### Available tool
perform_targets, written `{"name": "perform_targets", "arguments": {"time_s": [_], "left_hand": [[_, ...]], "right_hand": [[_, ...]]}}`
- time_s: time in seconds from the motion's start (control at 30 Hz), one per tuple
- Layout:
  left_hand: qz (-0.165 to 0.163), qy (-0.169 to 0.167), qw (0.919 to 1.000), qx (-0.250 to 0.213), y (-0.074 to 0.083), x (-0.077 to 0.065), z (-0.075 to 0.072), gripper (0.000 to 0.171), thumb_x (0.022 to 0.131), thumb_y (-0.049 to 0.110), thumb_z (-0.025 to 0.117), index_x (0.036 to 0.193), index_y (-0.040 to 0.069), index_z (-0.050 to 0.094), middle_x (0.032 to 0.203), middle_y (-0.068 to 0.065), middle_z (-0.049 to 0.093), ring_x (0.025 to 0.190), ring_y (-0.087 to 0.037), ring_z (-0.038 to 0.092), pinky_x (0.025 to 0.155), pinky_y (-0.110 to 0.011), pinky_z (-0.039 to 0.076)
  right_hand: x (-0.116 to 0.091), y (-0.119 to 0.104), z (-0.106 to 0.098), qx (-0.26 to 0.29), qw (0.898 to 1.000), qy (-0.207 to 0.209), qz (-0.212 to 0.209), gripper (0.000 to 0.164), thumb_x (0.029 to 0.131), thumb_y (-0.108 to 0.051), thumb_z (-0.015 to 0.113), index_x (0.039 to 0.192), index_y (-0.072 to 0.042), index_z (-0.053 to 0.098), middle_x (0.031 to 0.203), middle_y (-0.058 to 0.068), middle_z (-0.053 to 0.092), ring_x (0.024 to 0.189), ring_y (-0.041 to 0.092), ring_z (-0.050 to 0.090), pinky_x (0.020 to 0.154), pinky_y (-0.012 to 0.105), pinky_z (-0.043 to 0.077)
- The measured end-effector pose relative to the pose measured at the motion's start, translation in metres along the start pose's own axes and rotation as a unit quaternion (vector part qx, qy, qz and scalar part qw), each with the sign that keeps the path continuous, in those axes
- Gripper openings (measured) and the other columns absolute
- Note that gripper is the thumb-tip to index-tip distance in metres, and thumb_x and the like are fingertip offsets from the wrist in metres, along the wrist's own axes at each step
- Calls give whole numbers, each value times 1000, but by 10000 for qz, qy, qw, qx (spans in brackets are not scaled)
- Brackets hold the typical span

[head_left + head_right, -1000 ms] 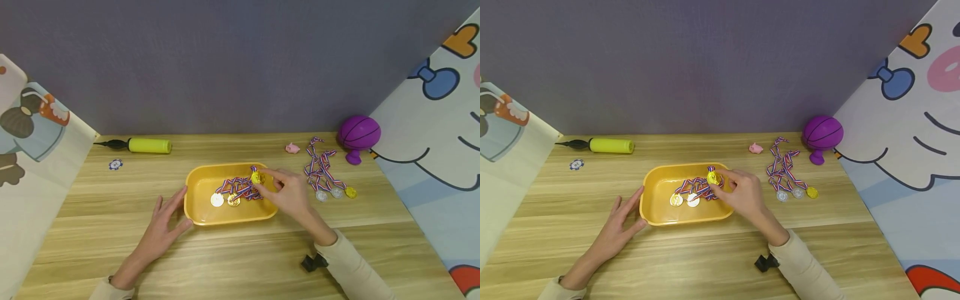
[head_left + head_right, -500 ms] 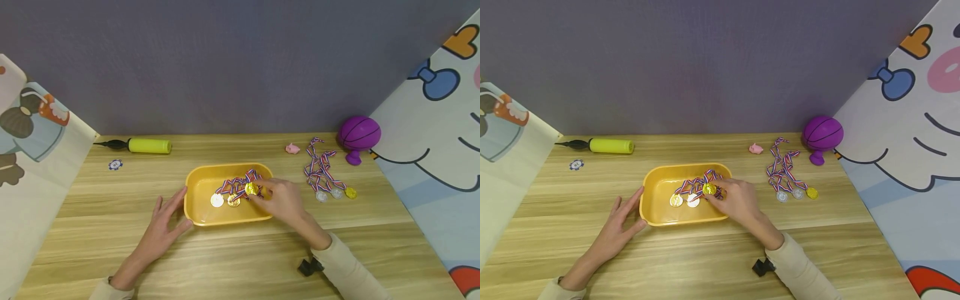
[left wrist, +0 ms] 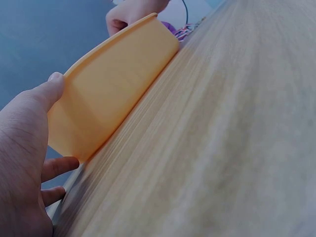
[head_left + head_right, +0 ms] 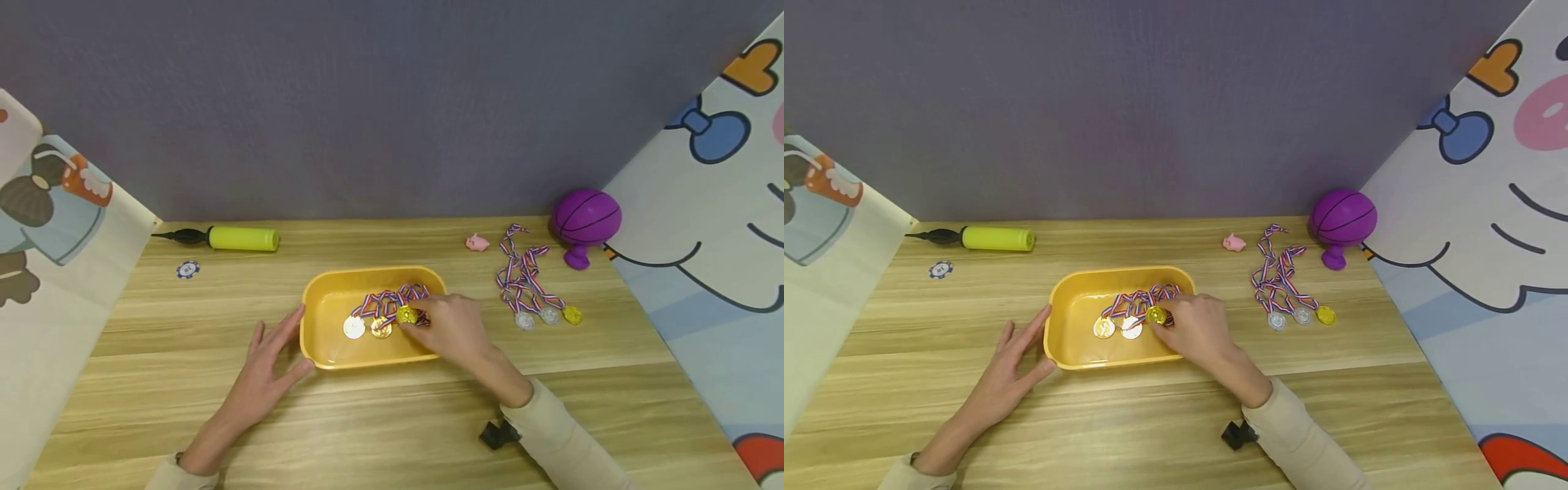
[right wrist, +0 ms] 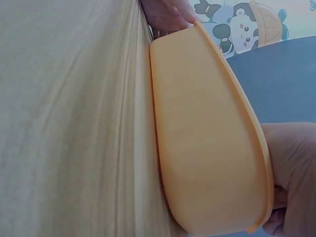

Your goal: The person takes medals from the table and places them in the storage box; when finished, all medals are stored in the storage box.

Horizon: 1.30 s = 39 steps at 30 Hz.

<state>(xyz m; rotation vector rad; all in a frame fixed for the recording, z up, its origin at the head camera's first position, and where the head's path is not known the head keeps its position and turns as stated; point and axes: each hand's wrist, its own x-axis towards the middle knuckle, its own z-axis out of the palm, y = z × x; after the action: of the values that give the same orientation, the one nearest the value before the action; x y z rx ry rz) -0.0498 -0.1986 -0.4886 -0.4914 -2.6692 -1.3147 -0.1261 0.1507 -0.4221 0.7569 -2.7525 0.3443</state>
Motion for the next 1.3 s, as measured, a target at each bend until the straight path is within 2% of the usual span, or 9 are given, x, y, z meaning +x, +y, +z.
{"name": "perform_targets", "arguments": {"time_s": [0.2,0.47,0.6,0.93,1.13,1.23,1.3], "left_hand": [[-13,-13,10000,-7,0,0,0,89,104,30,79,177,30,30,171,-12,50,160,-50,38,135,-69,-4],[-6,5,10000,-19,0,0,0,89,103,29,79,177,29,30,169,-12,52,160,-49,39,135,-69,-4],[-8,19,10000,-9,0,0,0,89,103,29,80,177,29,30,169,-12,52,160,-49,39,135,-69,-4],[3,5,10000,3,-1,1,1,88,103,29,79,177,30,31,172,-11,48,160,-49,38,135,-69,-3],[33,49,10000,-28,0,1,0,89,102,28,80,177,29,31,172,-11,50,159,-49,39,135,-70,-3],[61,60,10000,-25,0,1,0,89,102,28,80,177,28,32,171,-11,51,159,-50,40,135,-70,-3],[70,69,10000,-11,-1,1,0,89,102,29,80,177,28,32,170,-12,51,158,-50,40,135,-71,-3]], "right_hand": [[4,-3,-1,-164,9997,-181,-75,31,87,-44,94,105,-19,90,61,-9,62,51,11,50,45,31,43],[5,-5,-3,-297,9985,-445,-110,35,84,-45,98,105,-18,90,59,-9,62,54,11,48,54,32,49],[5,-4,-1,-341,9983,-456,-145,37,82,-45,99,105,-17,90,63,-7,68,56,12,49,57,33,51],[3,-5,-3,-293,9990,-339,-37,35,85,-43,97,104,-15,90,72,1,78,56,17,59,64,41,59],[0,-1,-7,-35,9999,-126,8,29,86,-33,97,107,-14,90,82,3,82,56,17,61,63,42,59],[-1,3,-9,113,9999,62,-53,29,86,-28,97,108,-12,89,79,2,81,54,13,58,64,42,60],[-3,5,-10,244,9994,214,-90,29,86,-26,97,110,-11,89,73,2,77,52,9,50,64,41,59]]}}
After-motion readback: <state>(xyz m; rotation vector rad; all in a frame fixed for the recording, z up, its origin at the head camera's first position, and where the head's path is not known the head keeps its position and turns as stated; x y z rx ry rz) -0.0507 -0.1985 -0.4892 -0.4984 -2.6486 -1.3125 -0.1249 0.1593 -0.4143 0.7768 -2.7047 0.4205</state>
